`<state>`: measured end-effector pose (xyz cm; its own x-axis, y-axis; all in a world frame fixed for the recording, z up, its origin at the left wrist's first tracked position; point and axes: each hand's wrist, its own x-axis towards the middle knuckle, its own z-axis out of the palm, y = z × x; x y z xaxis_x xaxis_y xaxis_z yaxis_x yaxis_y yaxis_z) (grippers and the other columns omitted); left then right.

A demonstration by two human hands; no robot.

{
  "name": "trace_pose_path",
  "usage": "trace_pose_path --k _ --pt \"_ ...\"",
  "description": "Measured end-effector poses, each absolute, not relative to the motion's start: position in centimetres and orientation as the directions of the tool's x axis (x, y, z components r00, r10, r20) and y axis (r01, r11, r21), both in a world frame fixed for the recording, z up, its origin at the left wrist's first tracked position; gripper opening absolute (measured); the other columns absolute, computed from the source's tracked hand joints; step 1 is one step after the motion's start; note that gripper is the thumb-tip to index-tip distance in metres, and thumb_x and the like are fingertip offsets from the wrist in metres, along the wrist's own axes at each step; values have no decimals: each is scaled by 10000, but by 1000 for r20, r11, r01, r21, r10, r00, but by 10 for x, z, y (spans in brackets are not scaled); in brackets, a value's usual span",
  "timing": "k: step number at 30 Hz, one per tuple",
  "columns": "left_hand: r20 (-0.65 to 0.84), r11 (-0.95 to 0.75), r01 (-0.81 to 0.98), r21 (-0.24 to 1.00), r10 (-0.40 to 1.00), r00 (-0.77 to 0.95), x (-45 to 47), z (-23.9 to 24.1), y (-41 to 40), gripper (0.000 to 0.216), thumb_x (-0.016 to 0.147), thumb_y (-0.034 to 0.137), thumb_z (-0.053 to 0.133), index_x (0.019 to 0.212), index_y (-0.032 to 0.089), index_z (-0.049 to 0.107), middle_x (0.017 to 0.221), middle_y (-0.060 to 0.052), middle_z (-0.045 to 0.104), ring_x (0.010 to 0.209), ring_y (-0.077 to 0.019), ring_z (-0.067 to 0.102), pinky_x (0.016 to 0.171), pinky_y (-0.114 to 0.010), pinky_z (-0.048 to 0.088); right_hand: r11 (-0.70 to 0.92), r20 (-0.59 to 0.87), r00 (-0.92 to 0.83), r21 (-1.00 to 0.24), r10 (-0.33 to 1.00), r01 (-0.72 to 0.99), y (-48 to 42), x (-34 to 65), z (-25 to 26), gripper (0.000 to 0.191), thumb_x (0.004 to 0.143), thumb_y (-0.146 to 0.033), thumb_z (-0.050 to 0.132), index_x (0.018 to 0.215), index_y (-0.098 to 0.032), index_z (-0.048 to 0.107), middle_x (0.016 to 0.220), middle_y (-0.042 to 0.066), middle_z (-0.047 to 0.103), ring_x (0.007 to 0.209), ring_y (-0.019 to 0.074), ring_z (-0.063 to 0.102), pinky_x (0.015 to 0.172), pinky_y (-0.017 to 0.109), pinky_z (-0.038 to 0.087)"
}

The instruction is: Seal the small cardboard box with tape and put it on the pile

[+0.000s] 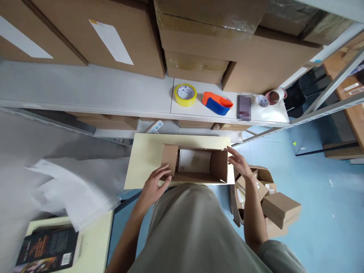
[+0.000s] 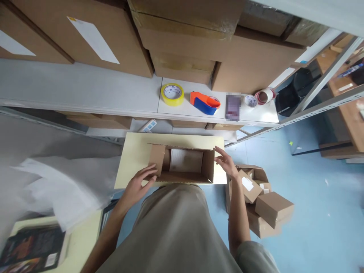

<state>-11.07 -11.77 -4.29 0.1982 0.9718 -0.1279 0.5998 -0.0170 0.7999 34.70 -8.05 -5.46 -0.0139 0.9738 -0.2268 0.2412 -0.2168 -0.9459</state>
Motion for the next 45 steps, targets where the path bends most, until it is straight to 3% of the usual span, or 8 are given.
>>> trace_pose_path --k 5,15,23,28,34,38,42,45 --pt "-153 8 563 826 966 211 -116 -44 -131 446 1041 562 618 1360 294 779 1623 -95 675 1540 -318 623 1311 -548 510 -240 -245 10 -944 970 225 -81 349 -39 678 956 -563 820 1547 -258 689 1556 165 725 1062 243 743 816 387 649" --pt "-225 85 539 838 954 199 -110 -37 -123 571 1049 568 594 1499 235 701 1701 -99 603 1627 -302 529 1368 -502 430 -255 -212 182 -931 960 260 -25 311 -37 624 873 -723 813 1265 -238 808 1212 99 836 693 168 674 552 314 579" --pt "-205 126 595 794 976 67 -105 -54 -115 617 1016 685 643 1461 264 720 1502 -107 760 1406 -350 720 1234 -508 567 -356 -361 -27 -928 932 110 -31 302 -44 687 945 -822 693 1432 -338 723 1599 98 679 1223 331 807 884 429 711" --pt "-148 14 627 779 976 162 -112 -57 -93 678 964 714 727 1470 262 730 1458 -135 769 1405 -379 694 1222 -539 562 -360 -376 -82 -919 923 160 -25 319 -42 624 939 -753 757 1381 -313 753 1555 103 708 1276 341 784 1053 514 670" --pt "-186 -18 599 801 943 277 -117 -57 -61 487 925 595 847 1311 302 810 1421 -88 789 1407 -350 678 1230 -502 555 -448 -459 -67 -885 886 127 -2 316 -53 551 991 -625 649 1440 -315 726 1599 99 687 1269 350 792 1115 577 642" --pt "-105 28 651 758 991 80 -102 -74 -49 565 892 544 905 1341 248 735 1229 -116 790 1252 -364 733 1146 -519 594 -397 -454 -94 -848 886 351 2 313 -62 597 911 -530 706 1457 -288 733 1608 104 683 1430 366 685 1195 568 587" --pt "46 85 674 734 984 -174 -87 -93 -49 1012 784 532 1005 1587 160 513 1382 -205 657 1307 -411 689 1141 -586 591 -261 -357 -55 -771 932 581 -12 315 -64 710 878 -583 786 1514 -277 710 1546 125 702 1353 362 689 1185 570 582" --pt "85 -1 685 729 992 -90 -89 -99 -55 875 860 512 959 1580 229 551 1485 -192 597 1304 -372 704 1126 -544 618 -258 -282 85 -661 956 705 -31 314 -65 814 841 -667 833 1540 -274 693 1546 165 665 1276 378 699 1100 590 625"
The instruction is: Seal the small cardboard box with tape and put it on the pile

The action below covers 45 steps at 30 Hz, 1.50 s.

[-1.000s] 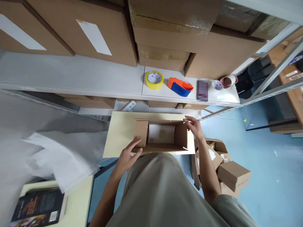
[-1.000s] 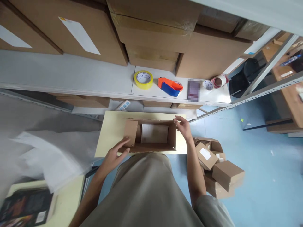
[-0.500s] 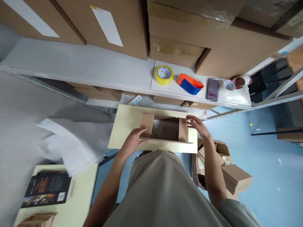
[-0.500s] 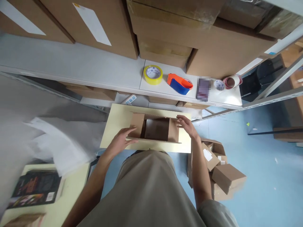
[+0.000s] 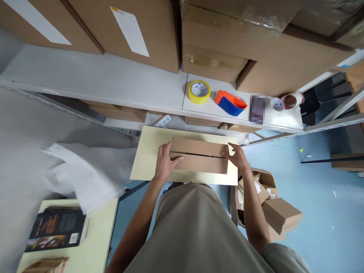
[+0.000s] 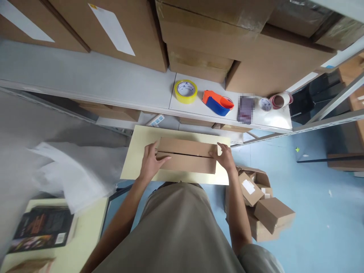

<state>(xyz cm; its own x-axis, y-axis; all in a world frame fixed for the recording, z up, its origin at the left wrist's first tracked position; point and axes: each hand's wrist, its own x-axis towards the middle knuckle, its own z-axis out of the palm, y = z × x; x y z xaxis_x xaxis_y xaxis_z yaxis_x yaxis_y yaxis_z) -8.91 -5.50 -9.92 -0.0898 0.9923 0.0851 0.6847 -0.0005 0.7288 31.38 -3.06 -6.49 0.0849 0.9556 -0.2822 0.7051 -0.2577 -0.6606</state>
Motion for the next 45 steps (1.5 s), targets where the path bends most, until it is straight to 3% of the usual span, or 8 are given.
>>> trace_pose_path --k 3,9,13,18,25,32,37,45 --pt "127 -92 715 693 992 4 -97 -100 -59 612 918 481 913 1439 255 682 1505 -165 615 1317 -359 715 1143 -516 620 -309 -280 160 -643 947 701 -49 304 -65 823 882 -688 794 1581 -277 656 1535 173 663 1191 356 759 1020 551 659" --pt "101 -69 706 705 995 -4 -101 -98 -56 420 966 403 864 1342 259 743 1385 -133 710 1288 -325 745 1111 -450 641 -358 -256 250 -670 934 650 -76 279 -64 720 994 -710 668 1576 -286 670 1464 144 749 1077 334 828 925 501 696" --pt "27 48 701 711 995 -96 -90 -94 -53 434 941 343 880 1337 253 728 1351 -137 711 1276 -341 733 1128 -480 615 -306 -168 274 -736 947 604 -89 268 -73 707 996 -740 667 1511 -263 740 1573 133 705 1181 337 810 1016 505 703" --pt "-50 135 695 706 989 -141 -83 -86 -43 435 896 334 901 1282 262 715 1320 -138 677 1305 -376 684 1185 -519 553 -403 -218 387 -766 896 500 -91 264 -91 694 953 -748 725 1495 -317 764 1658 84 646 1344 384 764 1160 555 639" --pt "-248 314 542 779 949 -193 -91 -88 -25 476 777 398 929 1163 240 699 1261 -101 665 1096 -298 715 1045 -465 593 -378 -249 363 -859 898 345 -86 265 -95 731 942 -702 767 1518 -251 747 1641 92 651 1597 378 562 1248 564 576" --pt "-304 388 501 773 921 -245 -91 -99 -22 497 747 382 892 1191 222 736 1291 -107 642 1132 -289 719 1091 -478 573 -369 -221 388 -855 895 364 -89 261 -100 709 983 -699 715 1522 -238 742 1651 121 637 1617 366 538 1251 550 562" --pt "-354 436 415 798 898 -262 -94 -106 -21 434 731 328 855 1136 207 755 1217 -83 673 981 -221 736 969 -401 610 -357 -226 371 -871 901 336 -91 261 -98 700 977 -700 728 1507 -245 755 1637 110 654 1631 358 521 1291 546 524" --pt "-370 400 461 793 916 -158 -107 -101 -14 478 745 475 883 1130 223 757 1181 -95 753 944 -237 754 897 -392 619 -332 -218 303 -854 928 401 -93 267 -93 718 1015 -733 653 1570 -279 697 1684 88 615 1617 333 543 1266 543 553"
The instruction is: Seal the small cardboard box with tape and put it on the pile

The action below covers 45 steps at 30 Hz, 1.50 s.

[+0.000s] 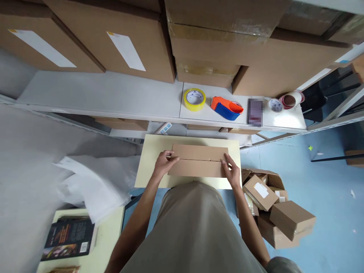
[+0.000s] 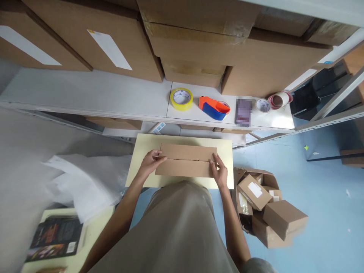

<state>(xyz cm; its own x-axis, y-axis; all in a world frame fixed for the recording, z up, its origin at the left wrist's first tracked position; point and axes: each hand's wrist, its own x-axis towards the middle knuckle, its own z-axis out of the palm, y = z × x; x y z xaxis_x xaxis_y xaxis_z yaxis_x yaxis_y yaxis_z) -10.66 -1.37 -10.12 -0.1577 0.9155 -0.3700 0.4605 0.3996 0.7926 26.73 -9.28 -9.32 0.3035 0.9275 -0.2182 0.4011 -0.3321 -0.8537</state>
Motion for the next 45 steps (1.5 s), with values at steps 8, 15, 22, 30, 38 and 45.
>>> trace_pose_path --k 8,15,22,30,38,45 --pt "-336 386 524 759 922 -192 -102 -97 -19 384 765 378 880 1100 223 776 1175 -80 711 844 -199 749 884 -385 632 -354 -238 316 -851 919 388 -95 268 -97 704 982 -717 719 1540 -288 730 1703 80 590 1617 371 535 1255 550 567" --pt "-355 414 442 796 910 -212 -102 -99 -20 431 740 419 874 1115 221 799 1208 -89 712 873 -216 754 887 -403 628 -374 -266 364 -888 893 267 -93 266 -107 730 937 -720 761 1486 -239 768 1654 94 628 1630 361 519 1319 590 491" --pt "-387 453 354 818 890 -243 -101 -104 -19 440 694 413 894 1084 228 810 1179 -83 743 887 -220 762 913 -410 626 -322 -205 362 -897 909 302 -92 267 -116 656 979 -669 749 1472 -238 774 1618 97 670 1598 351 563 1331 571 481" --pt "-426 481 270 834 873 -239 -102 -99 -16 541 665 444 912 1137 196 823 1194 -119 758 979 -270 777 954 -434 620 -306 -177 337 -873 925 379 -86 267 -94 665 998 -693 712 1504 -264 755 1637 99 657 1625 344 529 1282 578 535" --pt "-269 367 467 805 926 -265 -88 -100 -14 387 768 439 894 1086 231 819 1185 -87 692 929 -239 747 995 -443 620 -343 -222 352 -877 909 335 -75 269 -98 717 963 -688 734 1500 -213 762 1629 125 658 1614 366 542 1256 557 563" --pt "-246 345 447 825 932 -265 -87 -105 -3 328 770 420 880 1029 231 809 1140 -63 665 826 -194 712 906 -396 633 -337 -192 398 -880 897 334 -67 268 -111 701 963 -662 737 1488 -200 769 1612 161 667 1564 370 595 1216 532 570"
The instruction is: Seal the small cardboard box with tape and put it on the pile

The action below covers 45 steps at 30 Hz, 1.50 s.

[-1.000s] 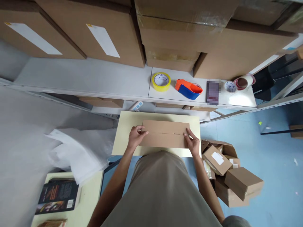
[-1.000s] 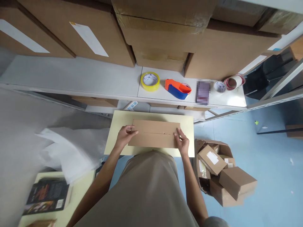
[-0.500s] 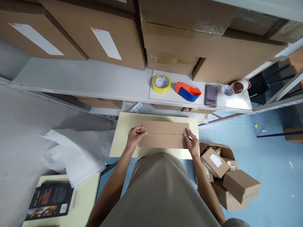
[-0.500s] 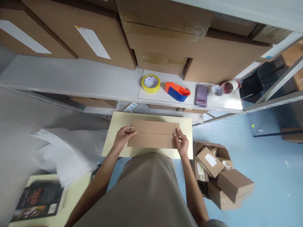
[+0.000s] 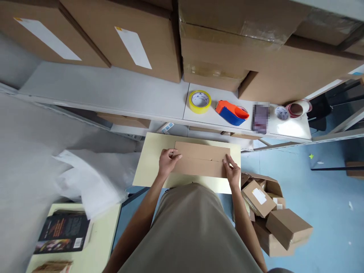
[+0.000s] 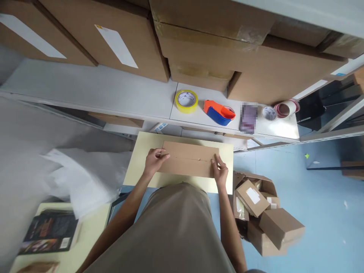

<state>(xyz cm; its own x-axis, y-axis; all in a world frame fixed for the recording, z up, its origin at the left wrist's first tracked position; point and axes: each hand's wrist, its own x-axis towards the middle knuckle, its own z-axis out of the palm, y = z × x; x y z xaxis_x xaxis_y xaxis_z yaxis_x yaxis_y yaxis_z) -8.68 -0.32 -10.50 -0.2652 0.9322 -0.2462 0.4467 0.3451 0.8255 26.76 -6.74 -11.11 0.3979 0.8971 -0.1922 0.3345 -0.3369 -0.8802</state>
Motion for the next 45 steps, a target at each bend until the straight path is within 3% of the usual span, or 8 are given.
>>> trace_pose_path --k 11,16,20,25,28,36,40,45 --pt "-219 299 394 869 947 -235 -96 -117 -1 445 735 542 859 1038 218 817 1148 -97 712 862 -226 717 912 -427 632 -277 -128 375 -885 918 375 -66 265 -116 699 1013 -684 665 1510 -199 749 1624 184 662 1507 373 639 1160 547 597" --pt "-24 107 539 835 987 -159 -86 -109 1 247 842 465 782 950 243 790 1103 -126 786 1197 -364 718 1126 -561 550 -161 -4 302 -853 953 496 -68 263 -108 645 1089 -662 569 1501 -197 742 1600 207 679 1505 362 636 1153 543 596" --pt "179 -9 696 718 969 -172 -60 -81 10 184 919 434 787 996 271 819 1452 -166 706 1461 -435 581 1242 -658 418 -19 225 251 -707 942 707 -42 270 -83 554 1108 -631 556 1361 -205 805 1601 211 663 1469 379 631 1229 601 516" --pt "325 -212 641 738 944 -62 -19 -31 52 170 1026 363 682 1118 250 771 1078 -106 769 1106 -333 710 1133 -548 506 172 468 72 -458 881 872 36 274 -20 457 1159 -511 511 1439 -219 725 1610 186 643 1409 341 633 1216 546 489" --pt "407 -303 570 764 912 -61 2 -5 78 210 1053 292 628 1234 228 713 938 -64 728 1008 -296 701 1078 -489 533 144 439 20 -337 898 930 87 267 13 481 1145 -447 540 1518 -162 644 1573 216 660 1404 355 627 1207 511 469" --pt "538 -448 482 753 841 -59 28 24 93 332 1056 169 568 1382 213 612 1044 -88 698 1023 -282 675 1010 -453 567 -88 146 105 -121 984 989 144 241 41 469 1091 -320 645 1463 -36 609 1311 291 785 1306 376 705 1214 472 412" --pt "522 -477 400 783 853 -6 16 11 80 440 1002 80 538 1420 208 589 1132 -105 735 1108 -276 704 1063 -467 581 -147 152 181 -212 972 966 127 230 38 431 1114 -351 587 1458 -93 611 1285 246 799 1193 344 755 1100 418 493" --pt "381 -382 218 898 923 47 -4 -6 57 376 1003 225 642 1379 233 630 1252 -112 780 1164 -274 751 1112 -482 595 -71 168 202 -576 965 815 82 207 28 461 1042 -594 628 1273 -195 647 1042 111 813 897 290 738 854 377 563"
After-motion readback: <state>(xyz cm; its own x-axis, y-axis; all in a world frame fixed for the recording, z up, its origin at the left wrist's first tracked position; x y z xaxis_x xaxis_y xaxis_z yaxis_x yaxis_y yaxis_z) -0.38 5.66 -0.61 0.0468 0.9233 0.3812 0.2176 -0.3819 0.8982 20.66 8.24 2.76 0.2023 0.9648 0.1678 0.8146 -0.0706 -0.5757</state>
